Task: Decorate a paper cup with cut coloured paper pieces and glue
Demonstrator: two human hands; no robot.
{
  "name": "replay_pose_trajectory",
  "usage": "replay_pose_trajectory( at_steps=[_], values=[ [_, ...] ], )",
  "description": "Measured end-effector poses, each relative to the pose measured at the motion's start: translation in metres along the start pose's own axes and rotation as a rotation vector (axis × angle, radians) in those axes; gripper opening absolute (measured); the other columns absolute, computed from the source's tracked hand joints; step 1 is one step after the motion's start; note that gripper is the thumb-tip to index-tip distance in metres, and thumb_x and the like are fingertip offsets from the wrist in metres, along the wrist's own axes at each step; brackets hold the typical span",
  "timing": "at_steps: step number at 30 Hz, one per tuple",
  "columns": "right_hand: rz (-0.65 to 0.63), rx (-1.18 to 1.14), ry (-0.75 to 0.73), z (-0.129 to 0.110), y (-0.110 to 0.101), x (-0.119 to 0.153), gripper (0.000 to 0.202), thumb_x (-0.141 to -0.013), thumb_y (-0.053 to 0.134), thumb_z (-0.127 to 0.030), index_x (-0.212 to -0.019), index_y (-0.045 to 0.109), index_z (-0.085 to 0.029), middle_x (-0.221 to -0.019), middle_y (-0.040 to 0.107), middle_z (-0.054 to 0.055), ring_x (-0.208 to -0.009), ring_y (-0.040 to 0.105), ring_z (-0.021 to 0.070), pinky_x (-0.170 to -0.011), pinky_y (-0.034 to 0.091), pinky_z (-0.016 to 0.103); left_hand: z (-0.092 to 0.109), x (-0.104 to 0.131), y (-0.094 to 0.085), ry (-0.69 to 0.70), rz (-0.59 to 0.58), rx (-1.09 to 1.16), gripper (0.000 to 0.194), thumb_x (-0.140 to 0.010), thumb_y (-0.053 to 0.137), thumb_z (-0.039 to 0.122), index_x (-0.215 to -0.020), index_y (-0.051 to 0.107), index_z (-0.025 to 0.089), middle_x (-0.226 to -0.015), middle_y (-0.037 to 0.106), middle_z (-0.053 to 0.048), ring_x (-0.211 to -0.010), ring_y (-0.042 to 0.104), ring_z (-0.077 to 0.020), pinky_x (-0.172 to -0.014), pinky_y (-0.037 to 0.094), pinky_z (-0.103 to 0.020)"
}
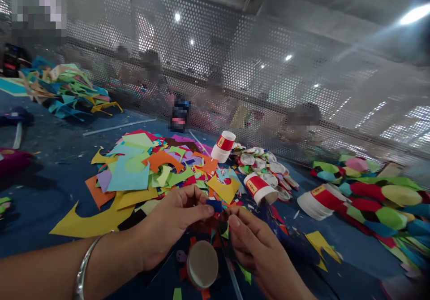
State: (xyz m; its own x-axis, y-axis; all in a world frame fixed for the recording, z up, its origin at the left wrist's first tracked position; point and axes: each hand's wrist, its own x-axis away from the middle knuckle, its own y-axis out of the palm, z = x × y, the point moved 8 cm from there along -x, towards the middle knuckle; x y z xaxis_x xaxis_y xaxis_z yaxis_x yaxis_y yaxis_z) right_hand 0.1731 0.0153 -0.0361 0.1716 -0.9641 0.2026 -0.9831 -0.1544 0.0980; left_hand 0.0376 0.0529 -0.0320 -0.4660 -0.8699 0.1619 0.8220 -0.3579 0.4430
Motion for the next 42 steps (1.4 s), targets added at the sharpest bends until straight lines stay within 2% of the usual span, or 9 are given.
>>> replay_pose_trajectory(
  at_steps=[3,8,14,21,36,42],
  values=[
    [-0.021,-0.006,0.007,0.003,0.001,0.002,0.039,-0.087,0.069,-0.058,-0.086,0.054,-0.022,-0.057,0.024,-0.012,-0.046,0.011,0.0048,-0.04,0.01,0.017,-0.001,0.001,0.002,-0.001,-0.015,0.038,0.033,-0.069,0.085,0.031,-0.077,0.056,0.018,-0.068,0.062,0.005,-0.063,0.057,-0.0091,-0.062,0.042,-0.023],
    [0.019,-0.03,0.02,0.0,0.003,0.01,0.04,-0.084,0.073,-0.057,-0.087,0.056,-0.022,-0.058,0.022,-0.012,-0.049,0.011,0.0058,-0.042,0.011,0.017,-0.004,0.004,0.006,-0.028,-0.002,0.065,0.037,-0.064,0.088,0.03,-0.075,0.054,0.019,-0.066,0.062,0.005,-0.063,0.06,-0.01,-0.064,0.042,-0.023],
    [0.074,-0.037,0.033,-0.004,0.006,0.015,0.042,-0.082,0.075,-0.058,-0.085,0.055,-0.02,-0.06,0.021,-0.012,-0.052,0.009,0.006,-0.044,0.011,0.017,-0.004,0.009,0.009,-0.029,-0.022,0.06,0.036,-0.067,0.086,0.03,-0.077,0.053,0.019,-0.069,0.064,0.004,-0.064,0.06,-0.0107,-0.066,0.043,-0.026],
    [0.055,-0.072,0.011,-0.001,0.004,0.013,0.044,-0.08,0.076,-0.059,-0.086,0.055,-0.021,-0.059,0.021,-0.012,-0.051,0.01,0.0055,-0.042,0.011,0.016,-0.004,0.009,0.009,-0.036,-0.009,0.02,0.033,-0.07,0.083,0.029,-0.079,0.052,0.019,-0.071,0.066,0.002,-0.068,0.061,-0.0119,-0.069,0.044,-0.026],
    [0.049,-0.019,0.022,0.001,0.003,0.014,0.047,-0.081,0.074,-0.061,-0.078,0.048,-0.021,-0.056,0.025,-0.012,-0.048,0.013,0.0049,-0.042,0.012,0.017,-0.004,0.009,0.009,-0.026,-0.034,0.001,0.033,-0.068,0.083,0.032,-0.075,0.054,0.019,-0.067,0.064,0.002,-0.062,0.057,-0.011,-0.064,0.042,-0.027],
    [0.02,-0.019,0.003,0.002,0.004,0.014,0.044,-0.085,0.071,-0.058,-0.078,0.048,-0.022,-0.056,0.025,-0.012,-0.048,0.012,0.0053,-0.042,0.011,0.018,-0.004,0.01,0.009,-0.04,-0.037,-0.034,0.032,-0.069,0.082,0.033,-0.076,0.054,0.019,-0.067,0.065,0.001,-0.062,0.058,-0.0117,-0.064,0.043,-0.027]
  ],
)
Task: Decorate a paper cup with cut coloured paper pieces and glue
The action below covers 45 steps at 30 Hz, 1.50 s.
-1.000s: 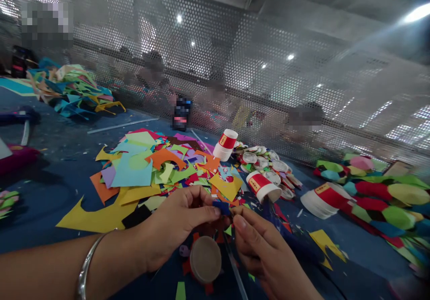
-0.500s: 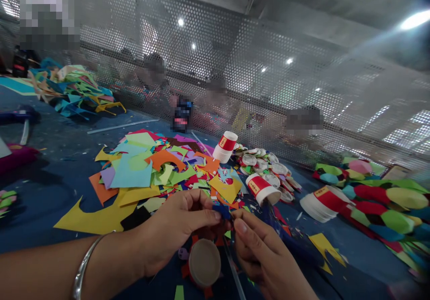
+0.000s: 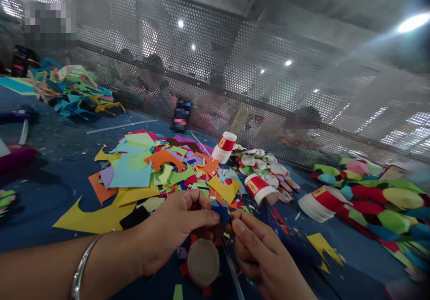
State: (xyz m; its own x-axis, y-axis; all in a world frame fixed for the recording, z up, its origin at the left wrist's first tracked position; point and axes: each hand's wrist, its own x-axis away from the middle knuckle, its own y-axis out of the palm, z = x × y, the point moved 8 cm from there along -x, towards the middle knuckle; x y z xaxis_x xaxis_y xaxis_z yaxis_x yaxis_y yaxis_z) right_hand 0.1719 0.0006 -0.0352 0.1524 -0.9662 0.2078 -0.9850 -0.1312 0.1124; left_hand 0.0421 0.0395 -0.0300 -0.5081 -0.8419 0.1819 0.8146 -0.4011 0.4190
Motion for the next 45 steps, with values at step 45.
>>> replay_pose_trajectory(
  at_steps=[45],
  values=[
    [-0.05,-0.015,-0.066,0.0,0.0004,-0.0045,0.044,-0.086,0.07,-0.057,-0.073,0.047,-0.022,-0.053,0.025,-0.012,-0.045,0.015,0.0047,-0.038,0.013,0.015,0.0072,0.0025,-0.0017,0.064,0.018,0.18,0.023,-0.075,0.081,0.018,-0.088,0.061,0.018,-0.075,0.066,0.004,-0.071,0.062,-0.0099,-0.072,0.046,-0.024]
  ],
)
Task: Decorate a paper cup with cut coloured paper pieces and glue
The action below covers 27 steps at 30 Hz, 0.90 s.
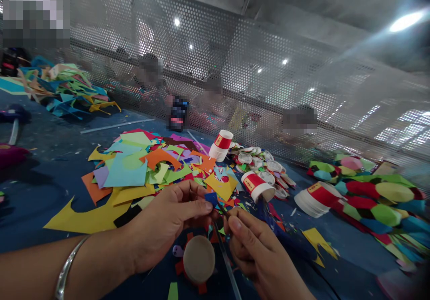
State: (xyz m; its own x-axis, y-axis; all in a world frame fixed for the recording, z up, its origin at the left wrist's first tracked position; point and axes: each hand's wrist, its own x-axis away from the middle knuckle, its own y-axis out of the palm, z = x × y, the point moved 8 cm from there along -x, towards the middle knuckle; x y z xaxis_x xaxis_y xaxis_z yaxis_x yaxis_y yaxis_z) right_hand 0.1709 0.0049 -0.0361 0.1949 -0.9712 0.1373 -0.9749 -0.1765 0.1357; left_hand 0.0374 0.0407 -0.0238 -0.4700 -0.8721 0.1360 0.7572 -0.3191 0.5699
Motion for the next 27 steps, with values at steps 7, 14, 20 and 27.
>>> replay_pose_trajectory(
  at_steps=[7,14,20,27],
  values=[
    [-0.025,0.006,-0.003,-0.001,0.001,0.001,0.041,-0.09,0.068,-0.054,-0.076,0.048,-0.021,-0.053,0.025,-0.012,-0.045,0.015,0.0045,-0.038,0.013,0.014,0.005,0.001,0.002,0.044,-0.01,-0.055,0.025,-0.074,0.08,0.018,-0.083,0.057,0.018,-0.072,0.061,0.005,-0.07,0.063,-0.0104,-0.069,0.046,-0.023],
    [-0.035,0.007,-0.008,0.001,-0.002,0.0,0.041,-0.091,0.066,-0.055,-0.077,0.047,-0.022,-0.054,0.026,-0.012,-0.045,0.014,0.0047,-0.038,0.013,0.015,0.013,0.002,0.004,0.09,0.0,-0.085,0.028,-0.073,0.082,0.018,-0.082,0.055,0.018,-0.072,0.06,0.006,-0.068,0.061,-0.0092,-0.067,0.045,-0.022],
    [-0.024,0.031,0.016,0.003,-0.002,0.001,0.046,-0.088,0.068,-0.059,-0.074,0.044,-0.022,-0.053,0.025,-0.012,-0.045,0.014,0.0047,-0.038,0.013,0.015,0.013,0.003,0.003,0.1,-0.002,-0.107,0.027,-0.075,0.08,0.016,-0.083,0.054,0.018,-0.072,0.059,0.007,-0.068,0.061,-0.0087,-0.067,0.046,-0.022],
    [0.017,0.056,0.038,0.0,0.0,0.004,0.049,-0.085,0.069,-0.061,-0.07,0.043,-0.022,-0.052,0.028,-0.012,-0.044,0.014,0.004,-0.038,0.011,0.017,0.013,0.001,0.002,0.086,-0.002,-0.095,0.027,-0.076,0.079,0.015,-0.082,0.053,0.019,-0.071,0.058,0.007,-0.067,0.059,-0.0077,-0.065,0.045,-0.021]
  ],
)
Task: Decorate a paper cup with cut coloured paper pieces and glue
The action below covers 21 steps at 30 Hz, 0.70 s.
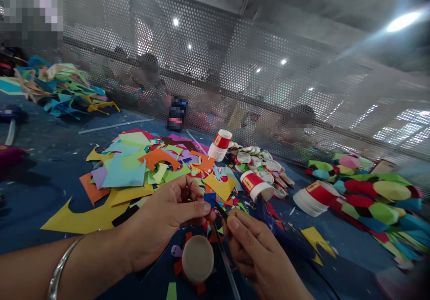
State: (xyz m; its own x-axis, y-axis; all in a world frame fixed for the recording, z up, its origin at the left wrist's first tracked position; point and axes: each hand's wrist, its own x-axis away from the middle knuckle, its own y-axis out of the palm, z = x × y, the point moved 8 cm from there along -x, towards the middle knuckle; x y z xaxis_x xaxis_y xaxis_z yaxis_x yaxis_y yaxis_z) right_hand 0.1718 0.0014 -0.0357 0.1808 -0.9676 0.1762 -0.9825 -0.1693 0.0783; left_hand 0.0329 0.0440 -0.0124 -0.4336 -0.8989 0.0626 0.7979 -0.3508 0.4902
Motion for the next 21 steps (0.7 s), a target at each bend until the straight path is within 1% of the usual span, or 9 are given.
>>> replay_pose_trajectory(
  at_steps=[6,8,11,15,21],
  values=[
    [-0.004,-0.029,0.01,-0.002,0.0028,0.002,0.045,-0.089,0.067,-0.056,-0.072,0.043,-0.022,-0.053,0.026,-0.012,-0.045,0.012,0.0043,-0.04,0.009,0.017,-0.0002,0.0002,-0.001,-0.007,0.016,-0.011,0.029,-0.076,0.08,0.016,-0.084,0.052,0.019,-0.072,0.056,0.007,-0.065,0.055,-0.007,-0.064,0.044,-0.022],
    [-0.022,-0.039,0.0,-0.0026,0.0041,0.0015,0.046,-0.089,0.067,-0.056,-0.071,0.042,-0.022,-0.052,0.025,-0.012,-0.044,0.012,0.0042,-0.04,0.009,0.018,0.0002,0.0005,-0.0019,-0.003,0.031,-0.02,0.029,-0.075,0.081,0.016,-0.084,0.053,0.019,-0.073,0.056,0.007,-0.067,0.053,-0.0073,-0.064,0.043,-0.021],
    [-0.014,-0.047,0.0,-0.0015,0.0029,0.0013,0.046,-0.09,0.066,-0.055,-0.071,0.043,-0.021,-0.053,0.026,-0.012,-0.045,0.012,0.0044,-0.04,0.009,0.018,0.0031,0.0011,-0.0048,0.039,0.068,-0.026,0.031,-0.07,0.083,0.013,-0.085,0.056,0.018,-0.077,0.056,0.006,-0.072,0.05,-0.0075,-0.068,0.043,-0.02],
    [-0.004,-0.063,0.013,-0.0002,0.0022,0.0023,0.044,-0.09,0.068,-0.055,-0.073,0.044,-0.021,-0.054,0.026,-0.012,-0.046,0.012,0.0046,-0.041,0.009,0.018,0.0044,0.001,-0.0074,0.065,0.085,-0.028,0.028,-0.067,0.083,0.014,-0.085,0.062,0.017,-0.08,0.06,0.005,-0.075,0.053,-0.0079,-0.072,0.045,-0.02],
    [0.026,-0.06,0.008,-0.002,0.0008,0.0026,0.045,-0.087,0.07,-0.056,-0.075,0.046,-0.021,-0.056,0.025,-0.012,-0.048,0.013,0.0049,-0.041,0.01,0.017,0.006,-0.0016,-0.0085,0.061,0.082,-0.063,0.019,-0.073,0.081,0.02,-0.084,0.066,0.017,-0.072,0.065,0.004,-0.068,0.058,-0.008,-0.066,0.044,-0.019]
  ],
)
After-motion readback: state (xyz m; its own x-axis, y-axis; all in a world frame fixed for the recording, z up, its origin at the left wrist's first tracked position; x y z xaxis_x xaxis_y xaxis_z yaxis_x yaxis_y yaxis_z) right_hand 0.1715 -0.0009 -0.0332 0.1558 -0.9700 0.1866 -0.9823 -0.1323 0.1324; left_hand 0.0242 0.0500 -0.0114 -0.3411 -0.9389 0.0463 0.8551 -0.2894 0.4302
